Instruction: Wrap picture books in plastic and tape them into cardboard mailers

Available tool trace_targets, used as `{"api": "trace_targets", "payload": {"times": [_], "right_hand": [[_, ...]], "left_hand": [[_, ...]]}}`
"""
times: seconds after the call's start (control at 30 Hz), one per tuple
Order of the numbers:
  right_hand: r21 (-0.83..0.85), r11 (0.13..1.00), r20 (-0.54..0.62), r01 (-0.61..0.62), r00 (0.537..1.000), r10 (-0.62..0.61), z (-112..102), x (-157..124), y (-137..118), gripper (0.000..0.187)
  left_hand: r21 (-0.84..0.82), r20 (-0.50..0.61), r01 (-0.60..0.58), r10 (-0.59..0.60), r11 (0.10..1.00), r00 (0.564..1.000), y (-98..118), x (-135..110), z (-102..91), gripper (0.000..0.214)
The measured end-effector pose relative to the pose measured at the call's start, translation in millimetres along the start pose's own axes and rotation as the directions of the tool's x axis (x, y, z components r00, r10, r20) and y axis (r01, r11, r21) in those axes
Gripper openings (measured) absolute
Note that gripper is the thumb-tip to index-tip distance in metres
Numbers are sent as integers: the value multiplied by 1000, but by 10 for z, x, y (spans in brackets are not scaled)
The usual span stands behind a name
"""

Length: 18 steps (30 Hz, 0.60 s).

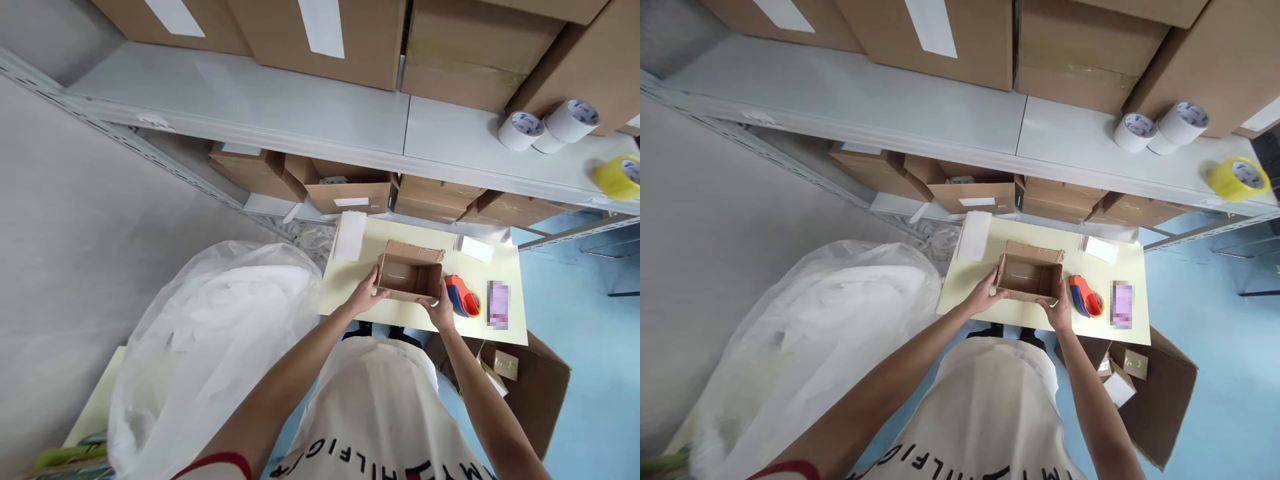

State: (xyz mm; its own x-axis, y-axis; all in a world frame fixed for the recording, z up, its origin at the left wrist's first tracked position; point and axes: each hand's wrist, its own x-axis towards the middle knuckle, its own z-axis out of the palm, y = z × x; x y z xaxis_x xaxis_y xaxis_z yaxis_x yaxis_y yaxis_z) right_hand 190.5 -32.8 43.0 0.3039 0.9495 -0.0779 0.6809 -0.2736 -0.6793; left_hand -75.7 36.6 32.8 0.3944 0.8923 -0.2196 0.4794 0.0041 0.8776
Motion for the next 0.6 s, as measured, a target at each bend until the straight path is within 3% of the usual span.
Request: {"api": "trace_targets", "payload": {"times": [0.1,0.2,0.27,0.33,0.4,0.47,0.6], "right_hand": [[-3,1000,-4,31,1000,-31,1,-7,11,97],[-35,998,-21,45,999,-46,4,-13,16,96],[-55,996,-37,63,997,-65,11,-25,22,95],[-73,994,-51,79,995,-83,20,-48,26,93],[-91,992,-65,89,993,-96,28,-78,23,92],[-108,990,-74,92,992,-100,27,-110,6,92],[-119,990,-56,80,995,-87,2,-151,-60,89]], "left_hand": [[-20,-96,6,-8,1000,995,-91,5,-98,71],[-33,-265,21,-29,999,964,-196,145,-285,45],[-33,-385,118,-121,993,915,-257,318,-447,37],[-4,-473,308,-273,951,838,-309,517,-599,40],[38,-512,511,-423,859,748,-356,702,-707,54],[56,-511,631,-521,773,684,-406,843,-759,61],[51,-473,681,-583,730,660,-541,1001,-775,54]]}}
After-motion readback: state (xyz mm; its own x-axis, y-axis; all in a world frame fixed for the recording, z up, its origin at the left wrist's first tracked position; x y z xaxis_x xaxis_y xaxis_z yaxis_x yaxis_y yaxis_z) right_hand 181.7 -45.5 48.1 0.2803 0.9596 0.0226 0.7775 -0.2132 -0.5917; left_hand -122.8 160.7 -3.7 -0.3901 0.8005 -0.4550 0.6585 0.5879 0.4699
